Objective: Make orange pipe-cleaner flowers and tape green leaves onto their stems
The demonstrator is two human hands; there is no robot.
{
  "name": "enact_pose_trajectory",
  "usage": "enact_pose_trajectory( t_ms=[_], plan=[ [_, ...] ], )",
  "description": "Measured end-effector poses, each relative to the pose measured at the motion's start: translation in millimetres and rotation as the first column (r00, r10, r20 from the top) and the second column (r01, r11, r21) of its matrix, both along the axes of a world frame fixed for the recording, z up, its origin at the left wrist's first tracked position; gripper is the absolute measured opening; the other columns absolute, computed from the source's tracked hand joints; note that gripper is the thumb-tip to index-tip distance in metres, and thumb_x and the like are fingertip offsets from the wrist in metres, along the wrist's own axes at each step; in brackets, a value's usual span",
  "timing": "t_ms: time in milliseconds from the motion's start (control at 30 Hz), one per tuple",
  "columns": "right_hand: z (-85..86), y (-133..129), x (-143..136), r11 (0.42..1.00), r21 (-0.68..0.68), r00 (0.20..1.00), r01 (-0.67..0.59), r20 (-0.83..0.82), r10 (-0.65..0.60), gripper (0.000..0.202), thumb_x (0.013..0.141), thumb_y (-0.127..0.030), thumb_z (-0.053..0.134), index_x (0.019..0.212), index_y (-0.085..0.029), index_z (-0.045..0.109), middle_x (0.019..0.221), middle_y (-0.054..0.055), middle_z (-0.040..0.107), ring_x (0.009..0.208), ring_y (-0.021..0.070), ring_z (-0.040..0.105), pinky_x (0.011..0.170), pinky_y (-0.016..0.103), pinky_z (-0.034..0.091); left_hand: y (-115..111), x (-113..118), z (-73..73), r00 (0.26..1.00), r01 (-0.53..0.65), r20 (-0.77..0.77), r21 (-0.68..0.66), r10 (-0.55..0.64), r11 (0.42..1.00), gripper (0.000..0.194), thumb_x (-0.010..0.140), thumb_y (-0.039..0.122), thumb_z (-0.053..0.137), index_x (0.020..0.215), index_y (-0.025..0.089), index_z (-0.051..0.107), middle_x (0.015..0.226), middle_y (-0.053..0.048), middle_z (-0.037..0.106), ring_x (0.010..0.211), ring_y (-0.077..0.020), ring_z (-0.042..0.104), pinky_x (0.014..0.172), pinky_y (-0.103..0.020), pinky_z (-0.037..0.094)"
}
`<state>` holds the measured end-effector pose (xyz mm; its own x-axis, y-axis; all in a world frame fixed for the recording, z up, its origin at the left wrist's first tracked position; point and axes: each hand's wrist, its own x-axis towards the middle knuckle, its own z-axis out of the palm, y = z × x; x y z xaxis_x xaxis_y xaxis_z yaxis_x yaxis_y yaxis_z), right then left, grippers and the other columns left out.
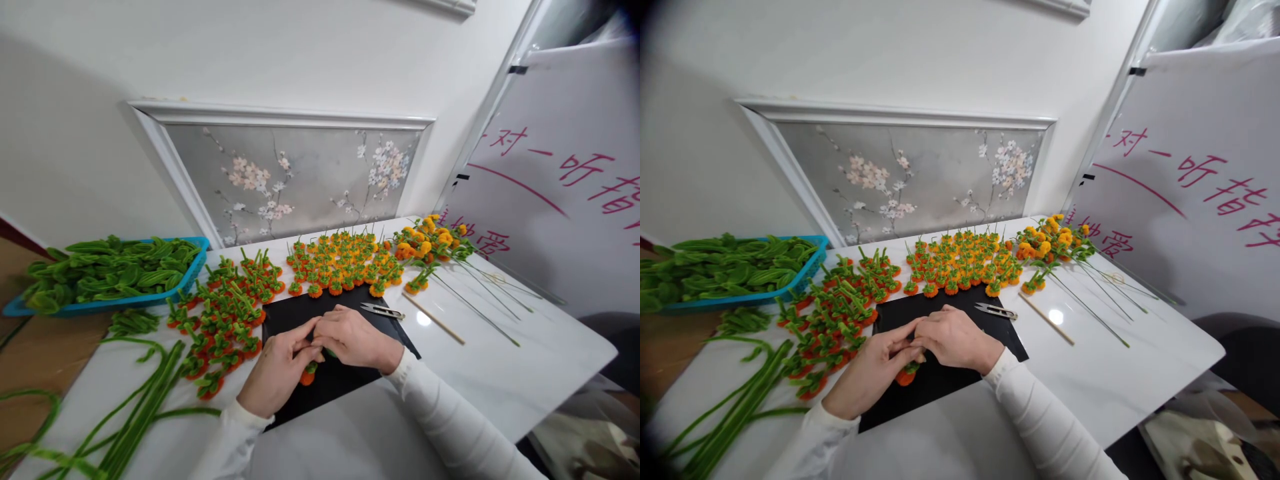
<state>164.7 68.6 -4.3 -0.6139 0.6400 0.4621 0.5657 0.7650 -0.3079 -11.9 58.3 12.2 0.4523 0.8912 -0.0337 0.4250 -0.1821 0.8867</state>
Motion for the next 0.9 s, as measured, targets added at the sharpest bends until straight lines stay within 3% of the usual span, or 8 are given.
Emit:
enact_pose_trajectory(
  t_ms=[267, 367, 467, 600, 900],
  plan=[
    [4.3, 3.4, 1.2, 0.999, 0.001, 0.996, 0.046, -0.070, -0.045, 0.022, 0.090, -0.016, 0.044, 0.069, -0.017, 0.052, 0.067, 0.001, 0.059, 0.067, 0.0129, 0.053, 0.065, 0.025, 0.032, 6.4, 1.1, 2.5, 0.980, 0.038, 0.197, -0.161, -0.005, 0.986, 0.054, 0.084, 0.028, 0.051, 0.134, 0.015, 0.039, 0.073, -0.001, 0.070, 0.074, -0.0166, 0.063, 0.074, -0.031, 0.049],
    [7.4, 7.1, 4.7, 0.993, -0.009, 0.986, 0.119, -0.121, -0.119, 0.022, 0.092, -0.017, 0.043, 0.072, -0.017, 0.053, 0.068, 0.001, 0.059, 0.065, 0.0122, 0.052, 0.066, 0.024, 0.033, 13.3, 3.0, 5.7, 0.971, -0.008, 0.237, -0.134, 0.040, 0.991, 0.042, 0.081, 0.029, 0.057, 0.120, 0.017, 0.049, 0.079, -0.001, 0.068, 0.077, -0.0163, 0.063, 0.073, -0.029, 0.050],
    [8.9, 10.9, 7.5, 0.984, 0.007, 0.976, 0.179, -0.130, -0.177, 0.022, 0.093, -0.021, 0.044, 0.074, -0.017, 0.053, 0.068, 0.000, 0.058, 0.064, 0.0121, 0.051, 0.066, 0.024, 0.033, 20.5, 8.9, 10.8, 0.979, -0.038, 0.199, -0.069, 0.051, 0.997, 0.029, 0.071, 0.025, 0.067, 0.098, 0.016, 0.057, 0.078, -0.001, 0.066, 0.072, -0.0152, 0.061, 0.067, -0.026, 0.049],
    [8.3, 14.5, 10.0, 0.976, 0.072, 0.976, 0.204, -0.092, -0.197, 0.021, 0.092, -0.022, 0.045, 0.073, -0.017, 0.053, 0.067, 0.000, 0.058, 0.064, 0.0123, 0.051, 0.067, 0.025, 0.032, 27.4, 17.2, 15.8, 0.993, -0.030, 0.116, -0.001, 0.030, 1.000, 0.017, 0.069, 0.020, 0.066, 0.084, 0.016, 0.059, 0.063, 0.003, 0.059, 0.058, -0.0123, 0.055, 0.057, -0.025, 0.047],
    [12.6, 14.8, 15.5, 0.991, 0.089, 0.993, 0.096, -0.072, -0.090, 0.021, 0.092, -0.020, 0.044, 0.075, -0.017, 0.056, 0.075, 0.002, 0.062, 0.073, 0.0133, 0.056, 0.072, 0.026, 0.035, 30.5, 13.3, 23.2, 0.995, 0.059, 0.086, -0.055, -0.055, 0.997, 0.024, 0.070, 0.020, 0.065, 0.091, 0.016, 0.056, 0.055, 0.009, 0.051, 0.051, -0.0097, 0.051, 0.054, -0.022, 0.043]
  ],
)
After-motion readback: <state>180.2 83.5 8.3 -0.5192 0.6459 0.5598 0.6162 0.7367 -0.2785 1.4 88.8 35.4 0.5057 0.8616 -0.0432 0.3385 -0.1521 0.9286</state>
